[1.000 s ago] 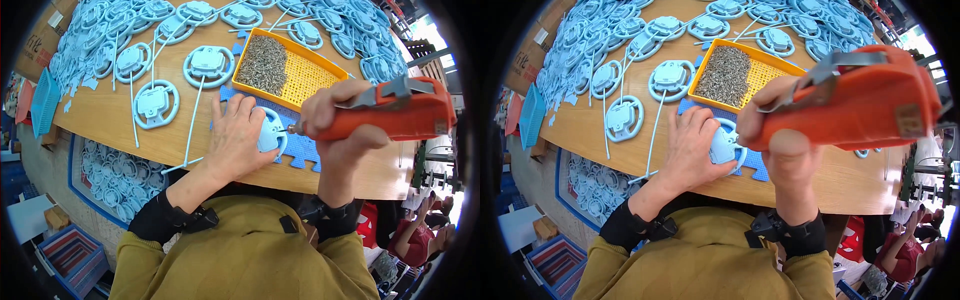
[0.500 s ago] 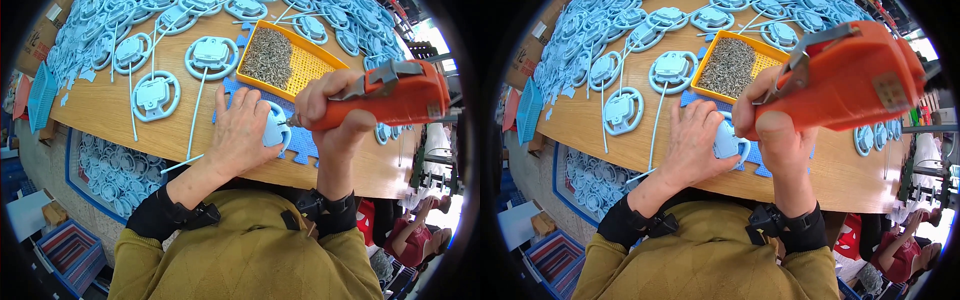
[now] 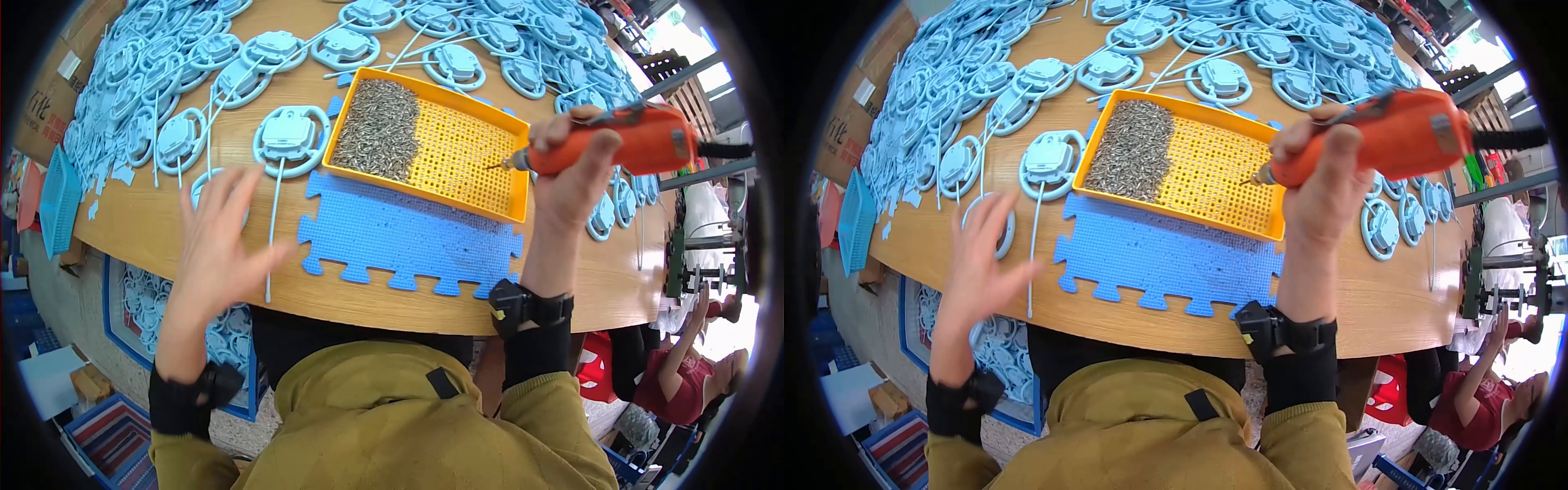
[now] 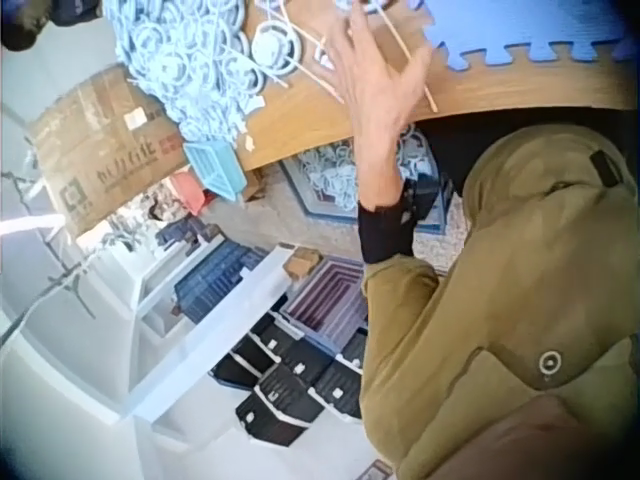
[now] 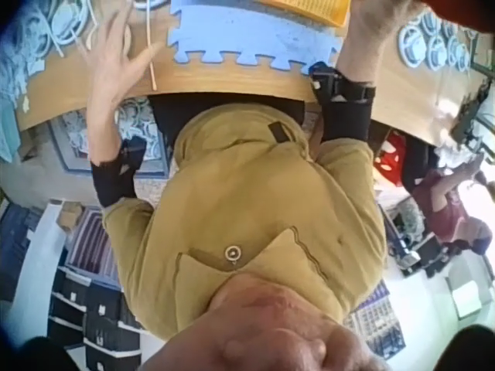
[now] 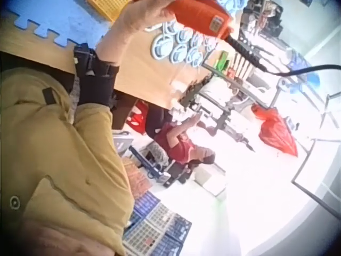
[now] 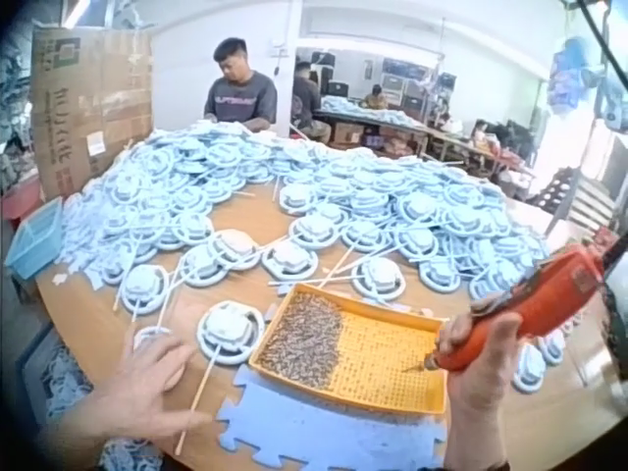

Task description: Assemble small plastic components by using an electric screwdriver to drive screws into them.

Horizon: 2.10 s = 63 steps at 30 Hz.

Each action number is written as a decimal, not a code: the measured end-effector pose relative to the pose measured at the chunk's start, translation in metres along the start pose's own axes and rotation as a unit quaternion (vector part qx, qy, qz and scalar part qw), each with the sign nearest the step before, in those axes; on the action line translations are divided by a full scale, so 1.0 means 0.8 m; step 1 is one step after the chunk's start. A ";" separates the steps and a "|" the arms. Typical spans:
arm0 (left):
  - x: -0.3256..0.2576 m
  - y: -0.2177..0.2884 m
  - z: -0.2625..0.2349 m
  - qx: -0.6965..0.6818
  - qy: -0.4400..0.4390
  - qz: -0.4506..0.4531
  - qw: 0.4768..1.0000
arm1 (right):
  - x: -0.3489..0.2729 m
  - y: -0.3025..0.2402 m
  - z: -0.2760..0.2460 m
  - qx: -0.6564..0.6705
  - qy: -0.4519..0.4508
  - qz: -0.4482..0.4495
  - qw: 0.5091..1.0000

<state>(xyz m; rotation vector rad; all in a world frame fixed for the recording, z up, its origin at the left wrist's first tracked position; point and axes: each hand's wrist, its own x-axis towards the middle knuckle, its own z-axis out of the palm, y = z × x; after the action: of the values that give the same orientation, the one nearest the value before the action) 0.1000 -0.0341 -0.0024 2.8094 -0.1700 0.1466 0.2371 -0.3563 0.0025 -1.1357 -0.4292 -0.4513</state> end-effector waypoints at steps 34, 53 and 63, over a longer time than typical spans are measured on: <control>0.029 0.089 0.086 -0.149 0.034 0.121 0.981 | -0.074 -0.035 0.102 -0.007 -0.105 0.107 0.989; -0.046 0.036 0.012 -0.075 -0.029 0.068 0.994 | -0.032 -0.024 0.045 0.030 -0.112 0.057 0.992; -0.026 -0.089 -0.035 0.040 -0.038 0.014 0.998 | 0.017 0.021 -0.009 -0.033 -0.010 0.034 0.999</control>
<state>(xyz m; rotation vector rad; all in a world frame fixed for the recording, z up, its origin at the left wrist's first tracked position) 0.0866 0.0441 -0.0005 2.8954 -0.2269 0.0549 0.2584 -0.3589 -0.0057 -1.2162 -0.3943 -0.3983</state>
